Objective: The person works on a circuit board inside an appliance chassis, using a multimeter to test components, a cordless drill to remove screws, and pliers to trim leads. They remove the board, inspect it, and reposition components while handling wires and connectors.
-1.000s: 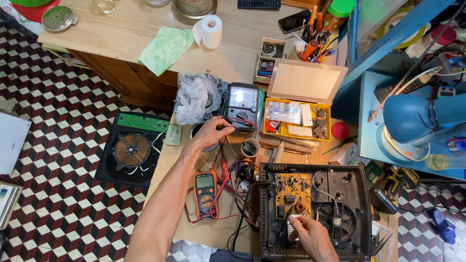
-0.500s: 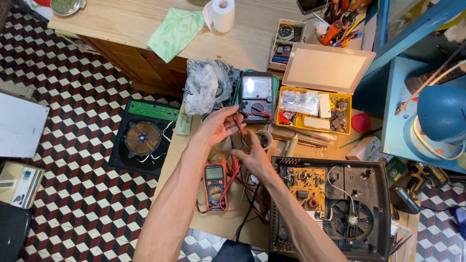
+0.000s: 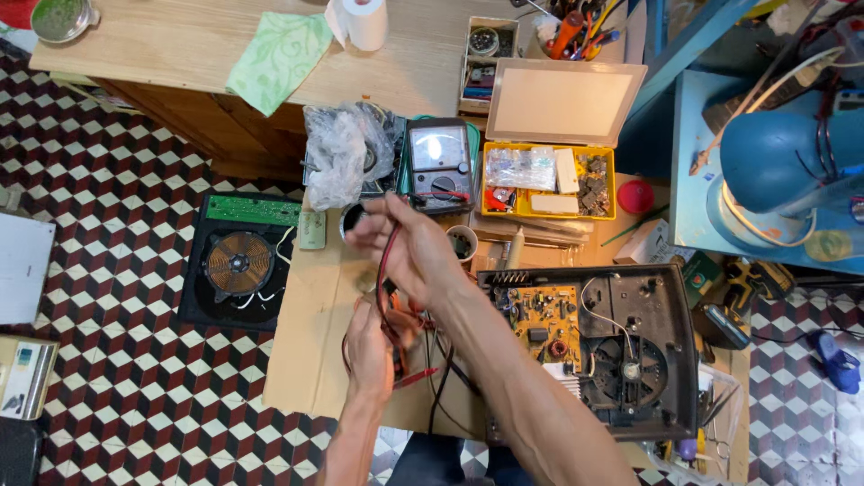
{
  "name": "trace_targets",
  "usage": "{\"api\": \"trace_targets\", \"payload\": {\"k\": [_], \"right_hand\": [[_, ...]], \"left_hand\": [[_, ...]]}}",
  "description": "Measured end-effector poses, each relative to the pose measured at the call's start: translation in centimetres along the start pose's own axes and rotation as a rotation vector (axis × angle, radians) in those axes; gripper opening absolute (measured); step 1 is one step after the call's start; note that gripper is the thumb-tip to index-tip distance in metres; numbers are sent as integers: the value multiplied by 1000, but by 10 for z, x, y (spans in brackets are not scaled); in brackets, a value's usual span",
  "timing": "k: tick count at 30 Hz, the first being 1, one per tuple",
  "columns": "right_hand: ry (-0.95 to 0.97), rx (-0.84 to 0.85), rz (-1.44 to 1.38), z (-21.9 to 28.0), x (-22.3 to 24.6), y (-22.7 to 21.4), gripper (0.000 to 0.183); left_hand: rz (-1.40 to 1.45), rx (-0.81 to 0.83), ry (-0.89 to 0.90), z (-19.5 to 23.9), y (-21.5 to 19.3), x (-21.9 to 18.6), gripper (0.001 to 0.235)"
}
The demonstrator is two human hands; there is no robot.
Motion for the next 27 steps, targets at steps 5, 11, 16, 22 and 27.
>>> {"api": "trace_targets", "payload": {"k": [5, 11, 16, 22, 27], "right_hand": [[-308, -439, 746, 118, 36, -18, 69], [154, -68, -387, 165, -71, 10, 69], [-378, 18, -374, 204, 13, 30, 34], [-643, 35, -67, 292, 67, 55, 23], [-839, -234, -86, 354, 141, -13, 27]], "left_hand": [[542, 193, 28, 16, 46, -75, 28], [991, 353, -223, 38, 76, -114, 23], [584, 131, -157, -9, -44, -78, 23], [31, -369, -129, -105, -168, 55, 24], [-90, -431, -140, -122, -181, 78, 21]]}}
Point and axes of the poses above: each hand's wrist, its own z-axis away from the middle knuckle, its own y-axis out of the palm, x = y × z, the point moved 8 cm from there along -z, towards the middle knuckle, and after that the axes turned 12 degrees about -z, right-handed, at the moved point
